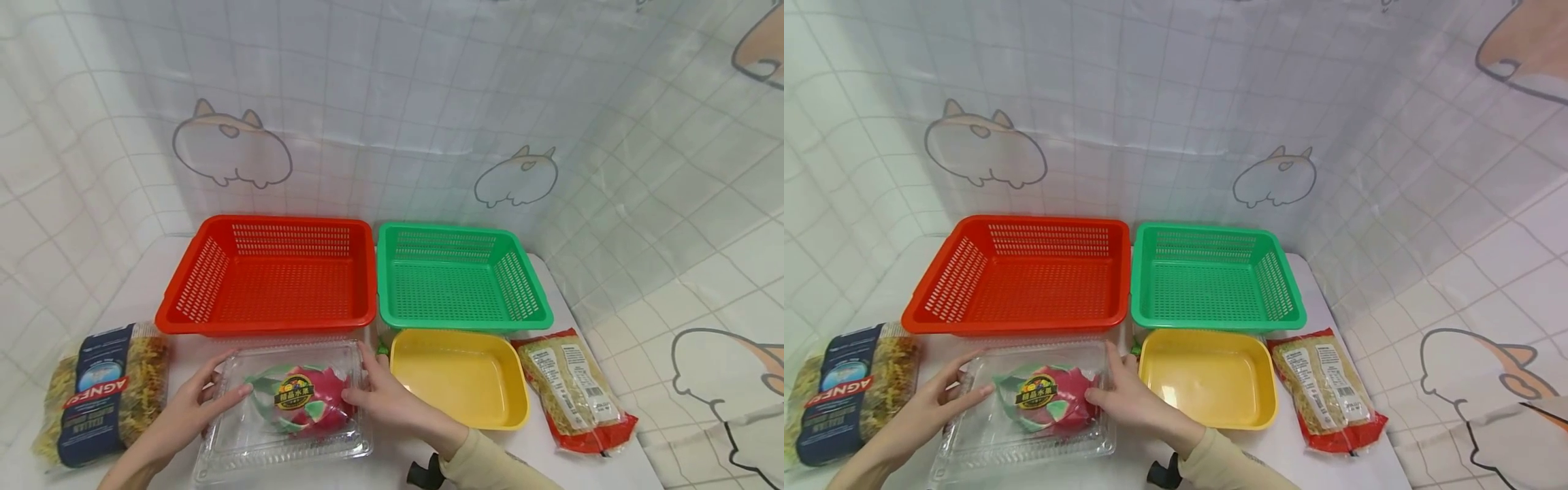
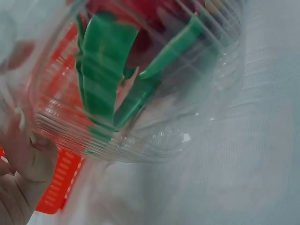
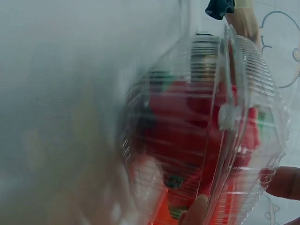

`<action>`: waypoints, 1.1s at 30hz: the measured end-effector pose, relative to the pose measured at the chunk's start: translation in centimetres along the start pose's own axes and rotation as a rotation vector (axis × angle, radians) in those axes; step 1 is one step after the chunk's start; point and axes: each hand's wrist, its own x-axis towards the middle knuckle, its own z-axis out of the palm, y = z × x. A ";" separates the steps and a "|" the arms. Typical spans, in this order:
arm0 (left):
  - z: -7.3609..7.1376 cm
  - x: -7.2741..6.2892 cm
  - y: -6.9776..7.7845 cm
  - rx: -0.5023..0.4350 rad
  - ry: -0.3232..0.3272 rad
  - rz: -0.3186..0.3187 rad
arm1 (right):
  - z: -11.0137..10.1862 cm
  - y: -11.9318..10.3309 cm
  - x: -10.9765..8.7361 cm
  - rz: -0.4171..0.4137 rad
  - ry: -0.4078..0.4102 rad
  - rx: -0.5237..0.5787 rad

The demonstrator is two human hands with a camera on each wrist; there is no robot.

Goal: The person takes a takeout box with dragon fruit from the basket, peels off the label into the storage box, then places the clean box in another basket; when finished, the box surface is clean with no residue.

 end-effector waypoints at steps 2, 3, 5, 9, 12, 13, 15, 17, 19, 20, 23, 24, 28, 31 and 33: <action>0.0 0.2 -0.1 0.008 0.009 0.012 | 0.1 -0.1 0.1 0.010 0.012 -0.019; 0.0 0.3 -0.1 0.013 0.015 0.020 | 0.1 -0.1 0.2 0.013 0.015 -0.021; 0.0 0.5 0.0 0.030 0.030 0.031 | 0.1 -0.1 0.4 0.011 0.021 -0.020; 0.1 1.0 0.0 0.048 0.057 0.049 | -0.2 0.0 0.9 -0.015 0.026 -0.012; 0.1 1.3 -0.1 0.039 0.067 0.058 | -0.3 0.0 1.0 -0.020 0.016 -0.021; 0.1 1.3 -0.1 0.038 0.071 0.061 | -0.4 0.0 0.9 -0.024 0.013 -0.031; 0.1 1.4 -0.1 0.039 0.076 0.060 | -0.5 -0.3 0.6 -0.029 0.018 -0.067; 0.1 1.4 -0.1 0.038 0.077 0.059 | -0.6 -0.7 0.2 -0.052 0.042 -0.131; 0.1 1.4 -0.1 0.033 0.076 0.047 | -0.6 -1.2 -0.2 -0.099 0.079 -0.186; 0.1 1.3 0.0 0.028 0.074 0.042 | -0.5 -1.5 -0.3 -0.126 0.097 -0.205; 0.0 1.2 0.1 0.019 0.069 0.022 | -0.2 -2.4 -0.4 -0.219 0.131 -0.236; 0.0 1.2 0.1 0.017 0.069 0.014 | 0.0 -2.7 -0.3 -0.248 0.132 -0.237; -0.1 1.1 0.1 0.017 0.066 -0.002 | 0.8 -3.7 0.8 -0.317 0.085 -0.273; -0.1 1.1 0.0 0.016 0.067 -0.009 | 1.3 -4.2 1.9 -0.351 0.031 -0.348; 0.0 1.1 -0.1 0.017 0.068 -0.009 | 1.6 -4.4 2.5 -0.367 -0.001 -0.417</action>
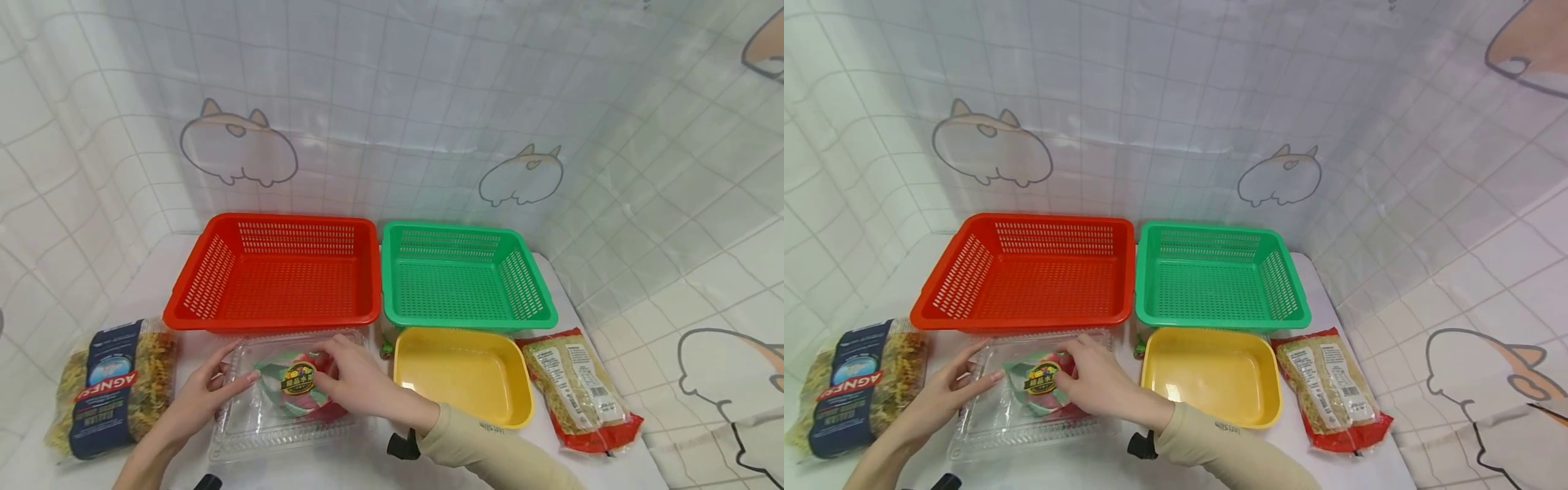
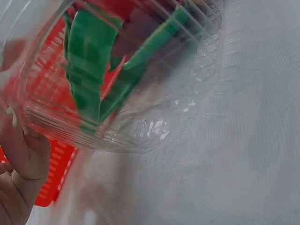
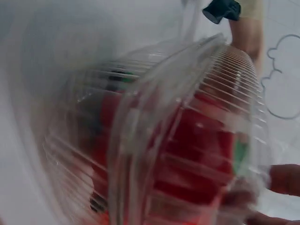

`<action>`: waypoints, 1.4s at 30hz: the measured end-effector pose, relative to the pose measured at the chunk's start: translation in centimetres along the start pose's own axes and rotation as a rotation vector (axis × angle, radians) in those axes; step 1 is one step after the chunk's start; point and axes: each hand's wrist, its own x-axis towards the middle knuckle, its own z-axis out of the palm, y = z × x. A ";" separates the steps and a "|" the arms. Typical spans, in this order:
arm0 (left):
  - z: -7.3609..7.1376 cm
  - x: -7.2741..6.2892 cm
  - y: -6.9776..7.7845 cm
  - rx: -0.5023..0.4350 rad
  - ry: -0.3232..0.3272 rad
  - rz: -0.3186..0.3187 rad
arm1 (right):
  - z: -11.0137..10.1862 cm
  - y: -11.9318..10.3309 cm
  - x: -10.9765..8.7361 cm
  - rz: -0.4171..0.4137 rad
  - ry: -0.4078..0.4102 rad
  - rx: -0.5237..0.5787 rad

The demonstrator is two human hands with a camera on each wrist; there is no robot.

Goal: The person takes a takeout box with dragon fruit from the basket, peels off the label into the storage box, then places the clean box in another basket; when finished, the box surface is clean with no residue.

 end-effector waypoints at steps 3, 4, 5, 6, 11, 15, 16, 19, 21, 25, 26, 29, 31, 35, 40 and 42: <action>0.1 0.1 0.1 0.002 -0.007 -0.008 | 0.2 0.0 0.8 -0.012 -0.043 -0.044; 0.1 0.1 0.1 0.005 -0.008 -0.011 | 0.3 0.0 1.0 -0.010 -0.056 -0.060; 0.1 0.2 0.1 0.010 -0.013 -0.011 | 0.3 0.1 1.2 -0.003 -0.067 -0.070; 0.1 0.2 0.1 0.011 -0.012 -0.019 | 0.4 0.1 1.4 0.004 -0.076 -0.077; 0.0 0.0 0.0 0.026 -0.002 -0.028 | 1.0 0.1 2.1 0.047 -0.121 -0.100; -0.2 -0.1 -0.1 0.021 0.003 -0.026 | 1.1 0.0 2.3 0.050 -0.126 -0.095; -0.2 -0.1 -0.1 0.015 0.002 -0.023 | 1.1 0.0 2.3 0.050 -0.127 -0.096; -0.2 0.0 0.0 0.005 0.001 -0.011 | 0.9 -0.1 2.4 0.038 -0.134 -0.115; -0.2 0.1 0.0 0.004 0.002 -0.011 | 0.9 0.0 2.4 0.024 -0.142 -0.134; -0.2 0.2 0.0 0.013 0.001 -0.019 | 0.8 0.1 2.8 0.003 -0.154 -0.143; -0.3 0.3 0.0 0.015 -0.001 -0.024 | 0.8 0.2 3.0 0.007 -0.158 -0.140; -0.3 0.4 -0.1 0.012 -0.001 -0.022 | 0.6 0.2 3.3 0.033 -0.177 -0.119; -0.2 0.4 -0.2 0.010 -0.003 -0.022 | 0.5 0.2 3.5 0.051 -0.196 -0.100; 0.0 0.3 -0.3 0.000 0.004 -0.012 | 0.2 0.3 3.7 0.036 -0.215 -0.100; 0.0 0.5 -0.4 0.000 0.011 0.007 | 0.0 0.4 4.0 0.013 -0.228 -0.120; 0.0 0.5 -0.4 0.001 0.005 0.003 | 0.0 0.4 4.1 0.033 -0.244 -0.096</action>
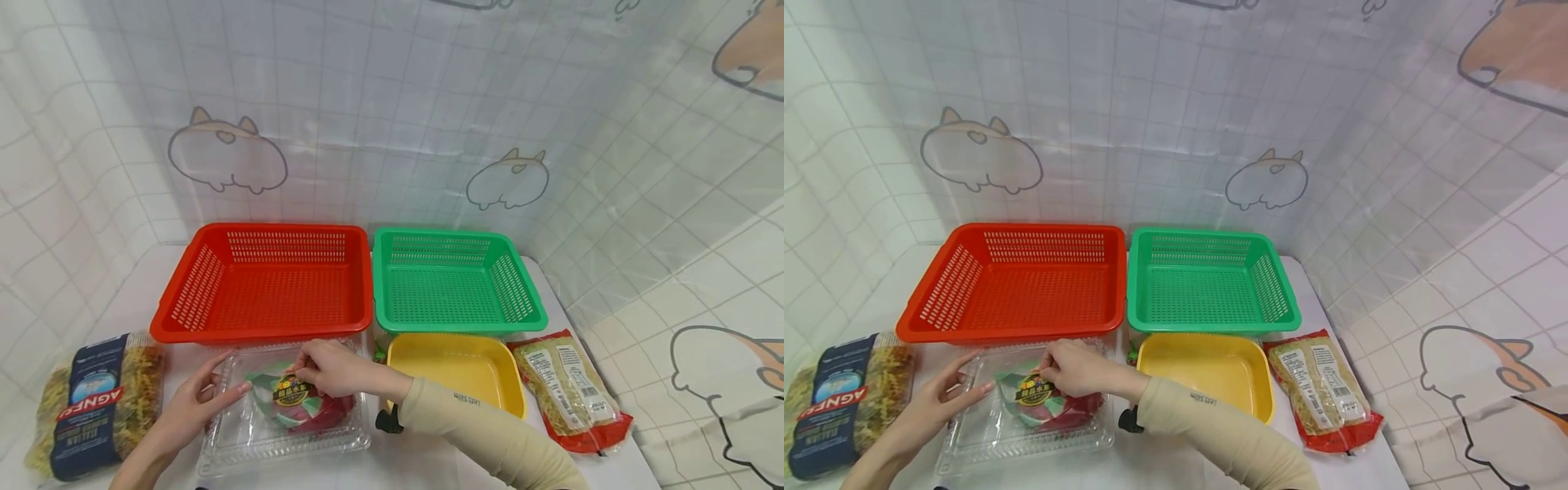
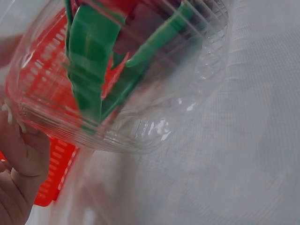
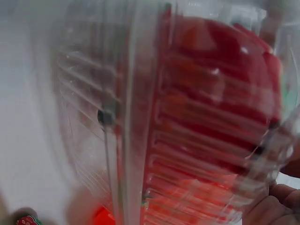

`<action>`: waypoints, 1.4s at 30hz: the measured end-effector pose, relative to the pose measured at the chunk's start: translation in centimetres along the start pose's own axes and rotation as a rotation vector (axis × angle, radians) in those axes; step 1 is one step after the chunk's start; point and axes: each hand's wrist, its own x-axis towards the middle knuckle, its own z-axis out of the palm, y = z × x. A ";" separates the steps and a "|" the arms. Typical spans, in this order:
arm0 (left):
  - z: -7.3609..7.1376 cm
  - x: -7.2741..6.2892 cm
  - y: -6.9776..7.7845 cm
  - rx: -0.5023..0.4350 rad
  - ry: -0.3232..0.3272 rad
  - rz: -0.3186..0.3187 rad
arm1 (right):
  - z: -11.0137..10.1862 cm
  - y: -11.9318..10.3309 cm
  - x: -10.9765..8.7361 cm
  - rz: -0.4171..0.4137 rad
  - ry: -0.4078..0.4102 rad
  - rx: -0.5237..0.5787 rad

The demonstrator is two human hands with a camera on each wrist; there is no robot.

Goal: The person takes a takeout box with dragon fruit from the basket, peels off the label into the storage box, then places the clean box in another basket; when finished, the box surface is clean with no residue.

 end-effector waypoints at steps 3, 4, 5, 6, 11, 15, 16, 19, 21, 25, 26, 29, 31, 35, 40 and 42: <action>0.0 0.0 -0.1 0.004 -0.007 -0.005 | 0.0 0.0 0.0 0.020 -0.020 0.026; 0.0 0.0 -0.1 0.006 -0.008 -0.006 | 0.0 0.0 0.0 0.022 -0.022 0.015; 0.0 0.0 -0.1 0.007 -0.009 -0.007 | 0.0 0.0 0.0 0.020 -0.022 0.000; 0.0 0.0 -0.2 0.007 -0.010 -0.006 | 0.0 0.0 0.0 0.018 -0.020 -0.018; 0.0 0.1 -0.2 0.001 -0.014 -0.004 | 0.1 0.0 0.0 0.008 -0.010 -0.116; 0.1 0.0 -0.3 -0.005 -0.015 -0.004 | 0.3 -0.1 -0.1 0.021 -0.009 -0.180; 0.1 0.0 -0.3 -0.006 -0.014 -0.005 | 0.3 -0.2 -0.1 0.028 -0.010 -0.189; 0.1 0.0 -0.3 -0.011 -0.010 -0.008 | 0.5 -0.4 -0.2 0.044 -0.012 -0.216; 0.1 0.0 -0.3 -0.015 -0.008 -0.008 | 0.6 -0.5 -0.2 0.051 -0.012 -0.227; 0.2 0.0 -0.3 -0.020 -0.010 -0.008 | 0.8 -0.4 -0.2 0.052 -0.010 -0.237; 0.1 0.0 -0.3 -0.020 -0.010 -0.009 | 0.9 -0.4 -0.2 0.051 -0.010 -0.237; 0.1 0.1 -0.3 -0.015 -0.015 -0.017 | 0.9 -0.4 -0.2 0.052 -0.013 -0.232; 0.1 0.1 -0.3 -0.014 -0.018 -0.021 | 0.9 -0.4 -0.2 0.054 -0.017 -0.225; 0.0 0.2 -0.3 -0.016 -0.021 -0.016 | 0.6 -0.2 -0.2 0.050 -0.024 -0.184; 0.0 0.5 -0.4 -0.010 -0.027 -0.018 | 0.3 0.2 -0.2 0.024 -0.039 -0.116; -0.1 0.6 -0.4 -0.010 -0.029 -0.021 | 0.1 0.3 -0.3 0.017 -0.044 -0.096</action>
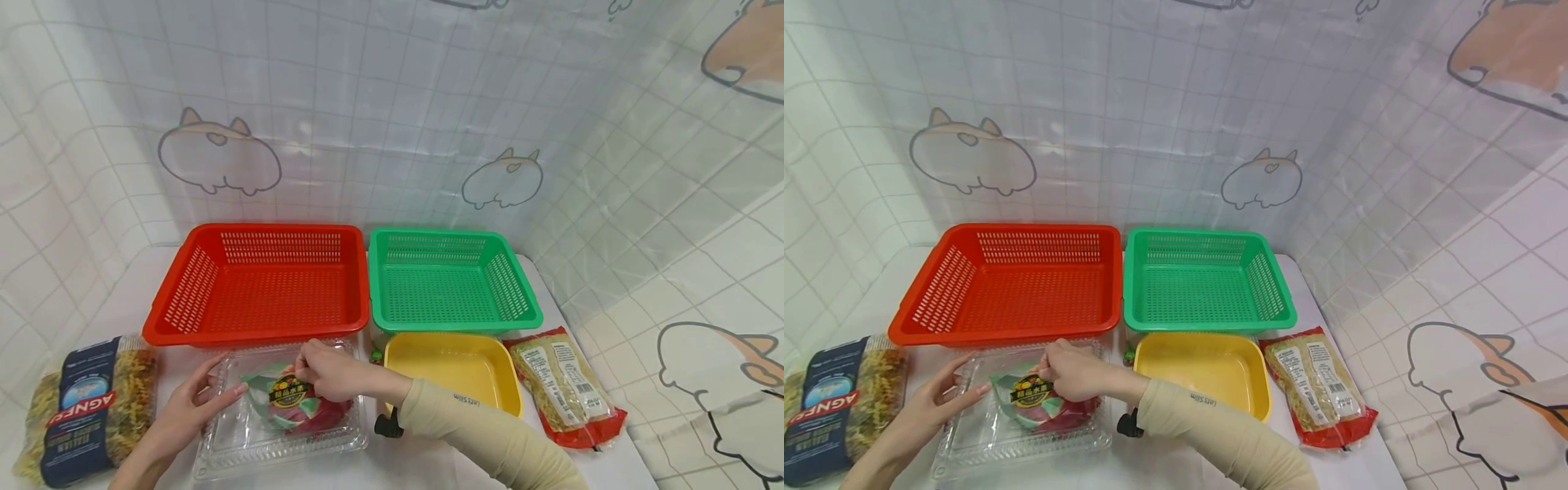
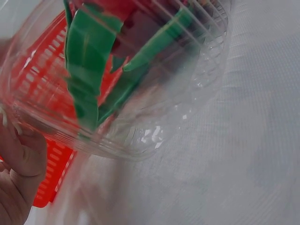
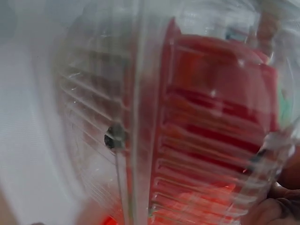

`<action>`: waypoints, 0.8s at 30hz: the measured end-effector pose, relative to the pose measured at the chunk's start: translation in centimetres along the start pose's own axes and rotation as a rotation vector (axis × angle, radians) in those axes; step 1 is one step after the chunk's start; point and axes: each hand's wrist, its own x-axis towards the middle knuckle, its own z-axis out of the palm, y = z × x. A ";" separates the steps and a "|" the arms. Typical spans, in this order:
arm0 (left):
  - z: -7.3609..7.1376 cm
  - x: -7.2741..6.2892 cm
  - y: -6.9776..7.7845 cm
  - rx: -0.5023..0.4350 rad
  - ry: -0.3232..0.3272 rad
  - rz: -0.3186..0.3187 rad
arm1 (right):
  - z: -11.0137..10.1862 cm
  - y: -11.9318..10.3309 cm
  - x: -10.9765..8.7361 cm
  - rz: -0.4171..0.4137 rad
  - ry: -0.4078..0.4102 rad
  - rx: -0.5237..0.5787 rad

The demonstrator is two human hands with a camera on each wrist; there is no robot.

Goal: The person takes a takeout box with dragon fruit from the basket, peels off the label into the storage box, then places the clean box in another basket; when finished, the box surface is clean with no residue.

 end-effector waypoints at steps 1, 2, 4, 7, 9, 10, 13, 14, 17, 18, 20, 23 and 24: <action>0.0 0.0 0.0 -0.001 0.000 0.001 | 0.0 0.0 0.0 -0.002 -0.002 0.011; 0.0 0.0 0.0 -0.004 0.000 0.001 | -0.1 0.1 -0.1 -0.003 -0.003 0.021; 0.0 0.0 -0.1 -0.009 0.003 0.005 | -0.1 0.1 -0.2 -0.001 -0.004 0.039; 0.0 0.0 -0.1 -0.014 0.003 0.007 | -0.1 0.1 -0.3 0.009 -0.005 0.068; 0.0 0.0 -0.1 -0.017 0.003 0.010 | -0.1 0.1 -0.3 0.018 -0.003 0.084; 0.0 0.0 -0.1 -0.019 0.003 0.014 | -0.1 0.1 -0.3 0.021 -0.003 0.094; 0.0 -0.1 -0.1 -0.026 0.008 0.030 | 0.1 0.2 -0.3 0.031 0.005 0.119; 0.0 -0.1 -0.1 -0.025 0.009 0.032 | 0.1 0.3 -0.4 0.034 0.009 0.125; 0.1 -0.1 -0.1 -0.026 0.010 0.031 | 0.3 0.4 -0.4 0.041 0.014 0.151; 0.1 -0.1 -0.1 -0.026 0.011 0.030 | 0.3 0.4 -0.5 0.044 0.014 0.163; 0.1 -0.1 -0.2 -0.024 0.013 0.027 | 0.4 0.4 -0.5 0.051 0.013 0.202; 0.2 -0.1 -0.2 -0.020 0.016 0.027 | 0.4 0.5 -0.5 0.068 0.013 0.307; 0.2 -0.1 -0.2 -0.020 0.016 0.026 | 0.4 0.5 -0.5 0.071 0.016 0.345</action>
